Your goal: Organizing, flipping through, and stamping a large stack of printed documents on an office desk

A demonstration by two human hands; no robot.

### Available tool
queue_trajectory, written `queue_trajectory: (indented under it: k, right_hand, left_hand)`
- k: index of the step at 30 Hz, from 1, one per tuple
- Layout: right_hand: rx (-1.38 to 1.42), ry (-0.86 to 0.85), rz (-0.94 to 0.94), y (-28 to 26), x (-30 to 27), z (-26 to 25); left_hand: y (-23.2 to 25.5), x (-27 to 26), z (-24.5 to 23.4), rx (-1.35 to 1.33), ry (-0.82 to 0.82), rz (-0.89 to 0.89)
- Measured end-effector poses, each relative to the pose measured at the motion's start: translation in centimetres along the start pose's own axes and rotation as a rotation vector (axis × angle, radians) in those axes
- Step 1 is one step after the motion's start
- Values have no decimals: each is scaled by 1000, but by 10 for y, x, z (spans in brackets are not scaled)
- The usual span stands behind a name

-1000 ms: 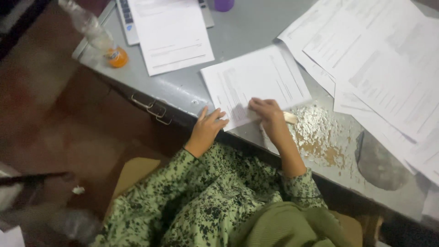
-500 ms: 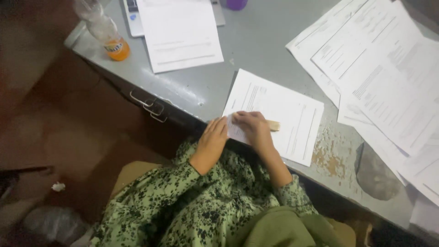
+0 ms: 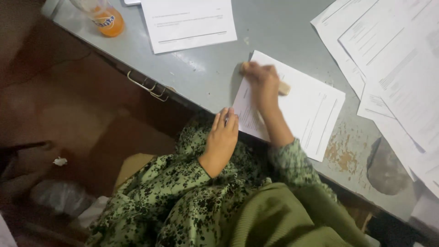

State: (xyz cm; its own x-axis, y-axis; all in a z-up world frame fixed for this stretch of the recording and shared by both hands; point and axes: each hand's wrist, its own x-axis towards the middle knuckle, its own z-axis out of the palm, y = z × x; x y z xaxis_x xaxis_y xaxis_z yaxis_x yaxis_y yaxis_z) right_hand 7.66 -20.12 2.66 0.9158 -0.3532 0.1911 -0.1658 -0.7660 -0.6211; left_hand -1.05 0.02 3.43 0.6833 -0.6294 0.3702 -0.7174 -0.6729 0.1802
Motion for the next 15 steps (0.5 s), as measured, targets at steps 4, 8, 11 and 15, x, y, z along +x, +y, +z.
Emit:
queue_trajectory:
  k: [4,8,11,15]
  right_hand:
    - [-60,122,-2,6,40,2]
    - [-178,21,-68,11,29,-7]
    - [-165,-68,-32,-12,-26,-8]
    - [-111,-55,12,-39,-83,-6]
  left_hand:
    - [0,2,-13,-14,-13,17]
    - [0,0,-8,-15,5,-2]
    - [-3,4,15,-57,-2,-30]
    - [2,-2,19,-111,38,-30]
